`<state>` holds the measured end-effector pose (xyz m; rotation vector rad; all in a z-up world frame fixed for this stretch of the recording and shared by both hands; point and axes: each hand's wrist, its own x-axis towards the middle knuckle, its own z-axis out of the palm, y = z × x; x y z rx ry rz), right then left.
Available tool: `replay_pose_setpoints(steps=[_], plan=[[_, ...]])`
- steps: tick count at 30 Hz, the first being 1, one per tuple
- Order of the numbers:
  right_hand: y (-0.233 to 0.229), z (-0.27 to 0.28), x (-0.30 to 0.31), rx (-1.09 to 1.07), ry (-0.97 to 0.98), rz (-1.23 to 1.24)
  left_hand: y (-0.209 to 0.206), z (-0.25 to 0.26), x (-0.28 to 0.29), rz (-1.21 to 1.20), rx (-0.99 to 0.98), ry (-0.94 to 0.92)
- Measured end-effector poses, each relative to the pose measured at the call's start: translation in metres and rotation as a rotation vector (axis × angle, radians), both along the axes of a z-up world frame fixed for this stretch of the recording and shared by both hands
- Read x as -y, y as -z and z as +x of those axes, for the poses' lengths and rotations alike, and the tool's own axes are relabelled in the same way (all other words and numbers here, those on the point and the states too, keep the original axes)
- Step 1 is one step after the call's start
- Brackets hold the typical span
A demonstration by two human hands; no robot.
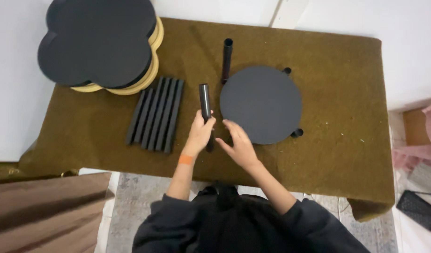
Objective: The person assembles a small, flower-shaped table by inserting black cylindrical legs into the underside of a dark grey tabletop. They handle multiple legs and stack the tabletops on a brown surface.
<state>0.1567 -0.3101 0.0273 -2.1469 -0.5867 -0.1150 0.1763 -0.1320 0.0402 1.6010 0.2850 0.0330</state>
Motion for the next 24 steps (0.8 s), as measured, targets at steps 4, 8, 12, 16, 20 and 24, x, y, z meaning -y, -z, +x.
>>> replay_pose_setpoints(steps=[4,8,12,16,20,24], plan=[[0.01,-0.015,-0.024,-0.432,-0.048,0.27,0.012,-0.028,0.006,0.196,0.169,-0.128],[0.03,-0.027,-0.038,-0.639,-0.137,0.46,0.016,-0.059,0.01,0.369,0.178,-0.253],[0.046,-0.036,-0.041,-0.693,-0.203,0.508,0.028,-0.092,0.009,0.154,0.163,-0.354],[0.049,-0.043,-0.053,-0.738,-0.291,0.546,0.038,-0.135,0.0,0.106,0.122,-0.407],[0.041,-0.051,-0.073,-0.767,-0.328,0.644,0.037,-0.169,-0.009,-0.024,-0.009,-0.482],[0.032,-0.064,-0.096,-0.793,-0.325,0.548,0.034,-0.188,-0.026,-0.204,-0.024,-0.529]])
